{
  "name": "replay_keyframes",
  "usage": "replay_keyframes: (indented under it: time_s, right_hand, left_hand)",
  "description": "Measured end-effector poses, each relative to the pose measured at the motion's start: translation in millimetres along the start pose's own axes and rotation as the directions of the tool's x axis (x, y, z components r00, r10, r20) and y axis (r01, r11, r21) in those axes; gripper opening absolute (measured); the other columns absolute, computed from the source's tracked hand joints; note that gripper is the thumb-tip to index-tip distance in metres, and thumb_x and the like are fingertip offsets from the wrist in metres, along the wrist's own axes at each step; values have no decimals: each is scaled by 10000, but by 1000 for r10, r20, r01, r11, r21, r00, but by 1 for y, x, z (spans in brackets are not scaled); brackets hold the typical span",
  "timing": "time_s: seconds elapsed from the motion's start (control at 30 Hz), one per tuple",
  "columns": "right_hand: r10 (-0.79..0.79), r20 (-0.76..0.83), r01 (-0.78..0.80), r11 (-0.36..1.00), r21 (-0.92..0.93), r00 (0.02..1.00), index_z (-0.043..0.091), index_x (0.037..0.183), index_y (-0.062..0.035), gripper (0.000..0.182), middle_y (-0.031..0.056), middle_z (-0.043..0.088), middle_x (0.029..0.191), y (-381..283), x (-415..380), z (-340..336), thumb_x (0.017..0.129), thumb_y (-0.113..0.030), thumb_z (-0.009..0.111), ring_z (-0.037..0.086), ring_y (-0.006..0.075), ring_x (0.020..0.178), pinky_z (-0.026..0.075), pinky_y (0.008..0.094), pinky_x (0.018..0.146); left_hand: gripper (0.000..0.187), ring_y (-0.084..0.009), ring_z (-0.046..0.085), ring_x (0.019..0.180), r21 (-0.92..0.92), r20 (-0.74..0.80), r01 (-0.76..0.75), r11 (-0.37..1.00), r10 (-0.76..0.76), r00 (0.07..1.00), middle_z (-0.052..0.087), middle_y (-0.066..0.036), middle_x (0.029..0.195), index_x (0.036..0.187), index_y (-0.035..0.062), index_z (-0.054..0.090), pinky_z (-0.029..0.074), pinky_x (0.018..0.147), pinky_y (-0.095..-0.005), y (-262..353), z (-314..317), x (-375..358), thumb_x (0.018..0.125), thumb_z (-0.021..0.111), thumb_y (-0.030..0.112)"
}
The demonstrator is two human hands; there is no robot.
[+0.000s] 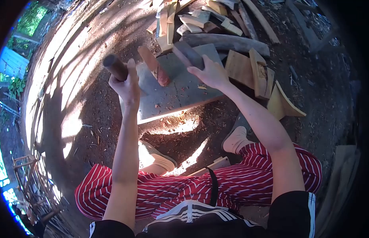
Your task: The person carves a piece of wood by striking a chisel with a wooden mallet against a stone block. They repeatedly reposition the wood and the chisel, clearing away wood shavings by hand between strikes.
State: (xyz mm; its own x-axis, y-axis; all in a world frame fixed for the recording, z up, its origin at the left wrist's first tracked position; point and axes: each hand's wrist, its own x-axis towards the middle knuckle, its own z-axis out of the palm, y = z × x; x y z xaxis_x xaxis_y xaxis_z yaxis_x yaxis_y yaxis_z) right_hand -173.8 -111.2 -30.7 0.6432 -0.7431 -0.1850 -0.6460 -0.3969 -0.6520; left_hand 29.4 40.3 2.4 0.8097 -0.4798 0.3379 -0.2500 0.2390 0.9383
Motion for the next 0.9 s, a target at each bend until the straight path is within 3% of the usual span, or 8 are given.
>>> replay_keyframes:
  time_s: [0.03, 0.13, 0.5, 0.6, 0.67, 0.8, 0.87, 0.9]
  right_hand:
    - [66, 30, -64, 996, -70, 997, 471, 1326, 0, 863, 250, 650, 1134, 8, 0, 3, 784, -659, 602, 632, 380, 1081, 490, 445, 904]
    - [181, 63, -171, 975, -143, 981, 457, 1360, -39, 857, 244, 637, 1187, 21, -2, 15, 778, -651, 597, 610, 387, 1133, 479, 464, 943]
    - [241, 51, -230, 960, -161, 969, 429, 1397, -39, 878, 247, 627, 1215, 25, -1, 20, 777, -637, 599, 599, 375, 1160, 470, 460, 956]
    - [244, 99, -239, 969, -60, 965, 399, 1430, -47, 906, 241, 624, 1225, 34, 1, 22, 775, -645, 589, 599, 365, 1164, 471, 451, 956]
    - [196, 46, -188, 973, -136, 980, 340, 1452, 45, 994, 172, 705, 956, 37, 3, 26, 765, -628, 588, 690, 233, 657, 530, 364, 780]
    - [199, 61, -191, 975, -112, 978, 338, 1453, 42, 996, 168, 705, 952, 31, 2, 22, 764, -635, 583, 692, 234, 668, 530, 364, 781]
    - [243, 131, -223, 964, -147, 961, 386, 1436, -41, 913, 242, 627, 1221, 21, -3, 12, 778, -647, 573, 583, 372, 1184, 456, 456, 974]
    - [242, 120, -224, 964, -144, 963, 386, 1436, -41, 913, 242, 627, 1221, 25, -3, 15, 778, -647, 573, 583, 372, 1184, 456, 456, 974]
  left_hand:
    - [200, -51, 405, 413, -148, -33, 41, 988, -46, 998, 478, 7, 546, 769, 48, 525, 282, 361, -229, 9, 7, -1, 870, 687, 106]
    - [212, -59, 402, 405, -268, -64, 73, 961, -93, 994, 479, -8, 540, 767, 55, 509, 282, 360, -232, 20, 26, -3, 879, 681, 108]
    - [249, -77, 407, 406, -249, -30, 0, 968, -7, 1000, 472, -16, 541, 792, 73, 494, 281, 368, -242, -8, 38, -31, 883, 703, 173]
    - [253, -79, 420, 417, -244, -80, -74, 967, 56, 995, 480, -22, 552, 795, 76, 495, 295, 367, -243, -16, 42, -38, 889, 699, 191]
    - [253, -79, 440, 433, -233, -79, -116, 965, 100, 992, 503, -28, 580, 807, 74, 504, 322, 374, -239, -20, 41, -41, 896, 698, 212]
    - [257, -74, 459, 450, -88, -84, -195, 977, 188, 979, 527, -29, 614, 816, 62, 520, 344, 387, -234, -33, 41, -43, 895, 708, 220]
    - [270, -93, 551, 529, -123, -89, -203, 971, 193, 977, 594, -5, 663, 764, 61, 586, 437, 495, -245, -41, 41, -42, 827, 800, 213]
    - [270, -93, 551, 529, -130, -84, -210, 969, 200, 976, 594, -5, 663, 764, 61, 586, 437, 495, -245, -34, 44, -44, 827, 800, 213]
